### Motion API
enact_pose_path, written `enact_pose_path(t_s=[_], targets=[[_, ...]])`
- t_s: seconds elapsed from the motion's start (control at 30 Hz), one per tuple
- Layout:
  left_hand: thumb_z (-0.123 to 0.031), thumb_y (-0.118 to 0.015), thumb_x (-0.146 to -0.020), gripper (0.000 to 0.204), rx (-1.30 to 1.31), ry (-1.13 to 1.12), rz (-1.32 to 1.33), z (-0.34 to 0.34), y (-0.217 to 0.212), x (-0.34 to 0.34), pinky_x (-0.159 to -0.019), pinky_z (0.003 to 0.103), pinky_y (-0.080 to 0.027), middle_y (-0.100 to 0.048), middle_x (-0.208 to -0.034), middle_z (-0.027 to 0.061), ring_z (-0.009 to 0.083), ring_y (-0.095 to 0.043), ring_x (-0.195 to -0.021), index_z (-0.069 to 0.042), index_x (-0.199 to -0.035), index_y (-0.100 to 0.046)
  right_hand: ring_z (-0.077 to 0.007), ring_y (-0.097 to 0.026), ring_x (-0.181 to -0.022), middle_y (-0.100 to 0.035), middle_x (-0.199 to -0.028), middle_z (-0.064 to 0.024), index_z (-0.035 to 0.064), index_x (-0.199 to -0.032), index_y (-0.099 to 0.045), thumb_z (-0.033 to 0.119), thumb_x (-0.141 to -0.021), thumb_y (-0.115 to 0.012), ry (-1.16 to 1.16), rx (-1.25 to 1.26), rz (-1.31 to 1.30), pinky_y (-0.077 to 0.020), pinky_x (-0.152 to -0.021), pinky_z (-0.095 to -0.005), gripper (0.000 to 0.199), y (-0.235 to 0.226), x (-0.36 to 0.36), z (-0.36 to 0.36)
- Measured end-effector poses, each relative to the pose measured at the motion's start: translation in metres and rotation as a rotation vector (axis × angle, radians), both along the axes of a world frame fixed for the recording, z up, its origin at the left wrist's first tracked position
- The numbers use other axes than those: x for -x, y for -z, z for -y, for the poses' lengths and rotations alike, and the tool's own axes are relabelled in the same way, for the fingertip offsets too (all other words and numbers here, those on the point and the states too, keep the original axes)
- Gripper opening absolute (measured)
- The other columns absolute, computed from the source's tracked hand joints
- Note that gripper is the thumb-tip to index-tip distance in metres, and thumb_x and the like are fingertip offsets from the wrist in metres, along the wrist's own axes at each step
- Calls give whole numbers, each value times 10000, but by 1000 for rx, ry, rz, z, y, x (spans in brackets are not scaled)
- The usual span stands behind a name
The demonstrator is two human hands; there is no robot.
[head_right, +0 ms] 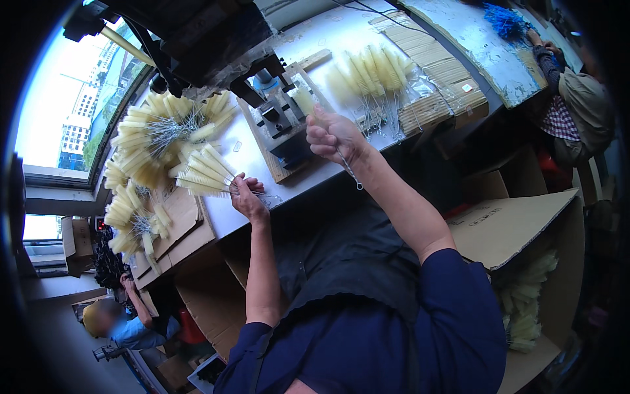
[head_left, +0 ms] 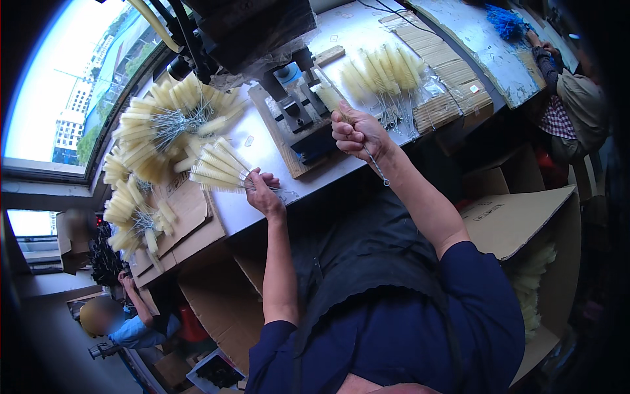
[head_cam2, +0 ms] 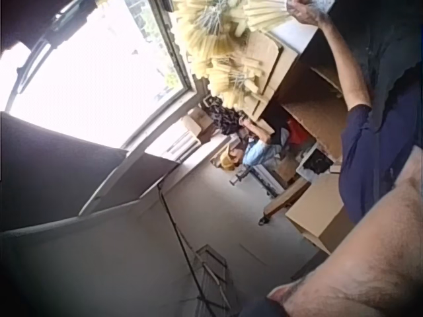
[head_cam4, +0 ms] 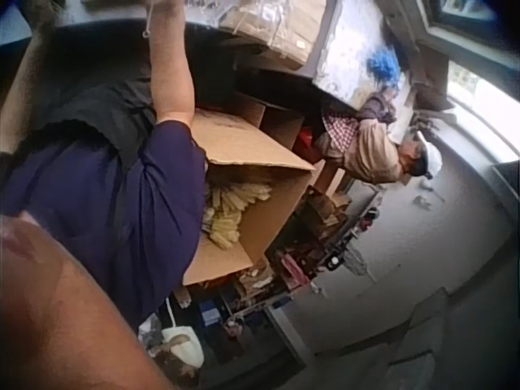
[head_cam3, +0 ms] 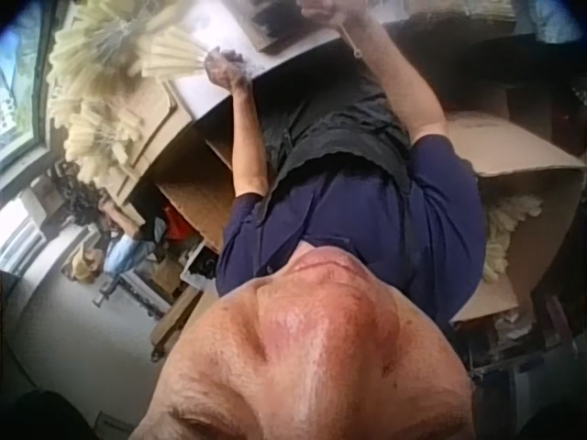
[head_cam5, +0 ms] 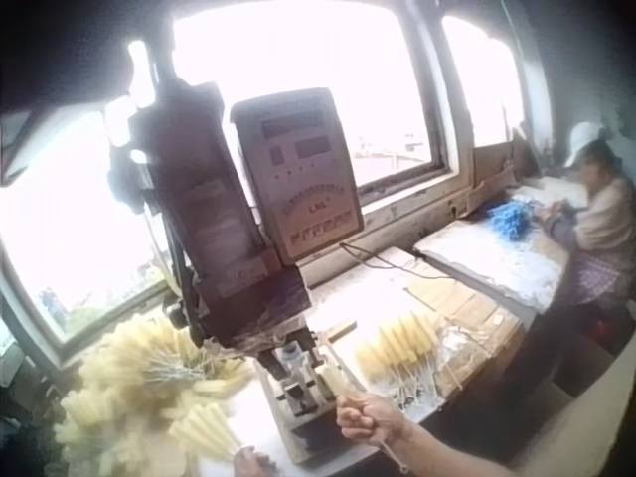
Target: The person is assembling industrial brushes by inserting wire loops through bristle clusters and using a press machine to secure them.
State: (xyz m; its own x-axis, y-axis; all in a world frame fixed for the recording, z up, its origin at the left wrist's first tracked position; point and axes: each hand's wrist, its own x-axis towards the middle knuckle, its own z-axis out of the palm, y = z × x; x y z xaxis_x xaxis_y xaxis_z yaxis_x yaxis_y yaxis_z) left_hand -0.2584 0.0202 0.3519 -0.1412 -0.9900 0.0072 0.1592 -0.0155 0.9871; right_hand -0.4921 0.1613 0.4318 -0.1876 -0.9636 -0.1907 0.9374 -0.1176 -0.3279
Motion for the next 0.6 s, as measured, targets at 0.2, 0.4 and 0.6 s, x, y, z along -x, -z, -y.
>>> enact_pose_path(t_s=[0.2, 0.4, 0.6], targets=[[-282, -467, -1053, 279, -37, 75, -68, -10, -10, -9, -515, 224, -442, -610, -721, 47, 103, -540, -540, -39, -1092, -598, -35, -356, -377, -516, -617, -3, 40, -950, -541, 441, -1030, -474, 81, -290, -450, -267, -327, -200, 415, -6, 29, 1], [-249, -438, -1066, 269, -112, 224, -158, -55, -52, 10, -440, 193, -345, -609, -698, 53, 58, -436, -460, -48, -1131, -605, -197, -652, -781, -690, -892, -108, -26, -1192, -582, 380, -978, -587, 914, -771, -2029, -516, -699, -298, 459, 8, 89, 11], [-294, -459, -1060, 293, -193, 385, -170, -96, -69, 15, -451, 184, -338, -606, -705, 39, 49, -434, -475, -44, -1131, -594, -109, -617, -843, -673, -995, -63, -14, -1170, -615, 327, -981, -621, 284, -355, -1517, -508, -703, -246, 390, -29, -26, 1]])
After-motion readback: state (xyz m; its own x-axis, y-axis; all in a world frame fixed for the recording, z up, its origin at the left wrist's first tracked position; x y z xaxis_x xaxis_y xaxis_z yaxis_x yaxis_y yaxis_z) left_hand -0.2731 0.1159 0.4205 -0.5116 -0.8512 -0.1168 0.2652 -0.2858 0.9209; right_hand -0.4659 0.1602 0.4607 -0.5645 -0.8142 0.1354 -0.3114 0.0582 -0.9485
